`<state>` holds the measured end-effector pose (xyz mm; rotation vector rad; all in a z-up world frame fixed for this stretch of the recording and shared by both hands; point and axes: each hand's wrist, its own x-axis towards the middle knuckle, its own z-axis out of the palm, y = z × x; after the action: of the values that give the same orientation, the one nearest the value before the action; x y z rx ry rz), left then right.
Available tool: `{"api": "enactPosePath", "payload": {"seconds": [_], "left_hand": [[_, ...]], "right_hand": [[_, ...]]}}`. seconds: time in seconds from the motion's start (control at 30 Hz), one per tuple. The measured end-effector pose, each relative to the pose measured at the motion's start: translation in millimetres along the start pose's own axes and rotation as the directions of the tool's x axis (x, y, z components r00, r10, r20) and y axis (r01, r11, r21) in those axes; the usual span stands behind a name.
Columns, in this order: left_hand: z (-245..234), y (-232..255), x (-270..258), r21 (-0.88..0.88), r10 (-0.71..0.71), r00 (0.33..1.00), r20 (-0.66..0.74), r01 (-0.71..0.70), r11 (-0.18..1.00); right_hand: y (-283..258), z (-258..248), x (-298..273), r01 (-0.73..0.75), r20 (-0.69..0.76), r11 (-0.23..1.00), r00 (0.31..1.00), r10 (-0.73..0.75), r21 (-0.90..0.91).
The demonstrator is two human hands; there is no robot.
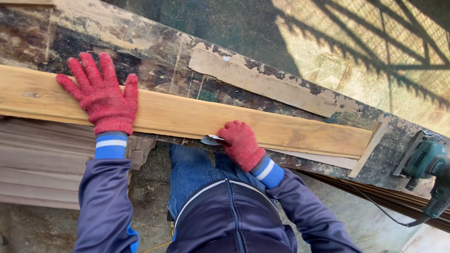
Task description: Manual sanding of a wooden plank with sandpaper.
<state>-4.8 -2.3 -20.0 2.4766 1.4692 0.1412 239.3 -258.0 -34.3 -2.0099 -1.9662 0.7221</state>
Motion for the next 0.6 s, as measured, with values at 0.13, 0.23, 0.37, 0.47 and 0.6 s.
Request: {"api": "enactPosePath", "payload": {"seconds": [0.13,0.23,0.37,0.47,0.6], "left_hand": [[2.8,-2.2,-0.4,0.002,0.025,1.000,-0.017,-0.025,1.000],[1.3,-1.9,-0.4,0.009,0.039,0.999,-0.033,-0.039,0.999],[-1.2,3.8,-0.1,0.016,0.010,1.000,0.004,-0.010,1.000],[-0.2,3.0,-0.8,0.037,0.009,1.000,0.009,-0.009,0.999],[-1.0,4.0,-1.0,0.029,0.039,0.999,0.018,-0.040,0.999]], "right_hand": [[59.9,-50.9,-62.8,-0.115,0.004,0.986,0.993,0.116,0.122],[79.8,-61.1,-85.6,-0.203,0.019,0.975,0.979,0.202,0.089],[53.9,-26.2,-53.2,-0.037,-0.055,0.995,0.998,0.042,0.090],[37.6,-6.6,-33.2,-0.003,0.006,0.999,1.000,0.003,0.041],[70.3,-43.2,-67.4,-0.071,-0.022,0.993,0.997,0.074,0.096]]}}
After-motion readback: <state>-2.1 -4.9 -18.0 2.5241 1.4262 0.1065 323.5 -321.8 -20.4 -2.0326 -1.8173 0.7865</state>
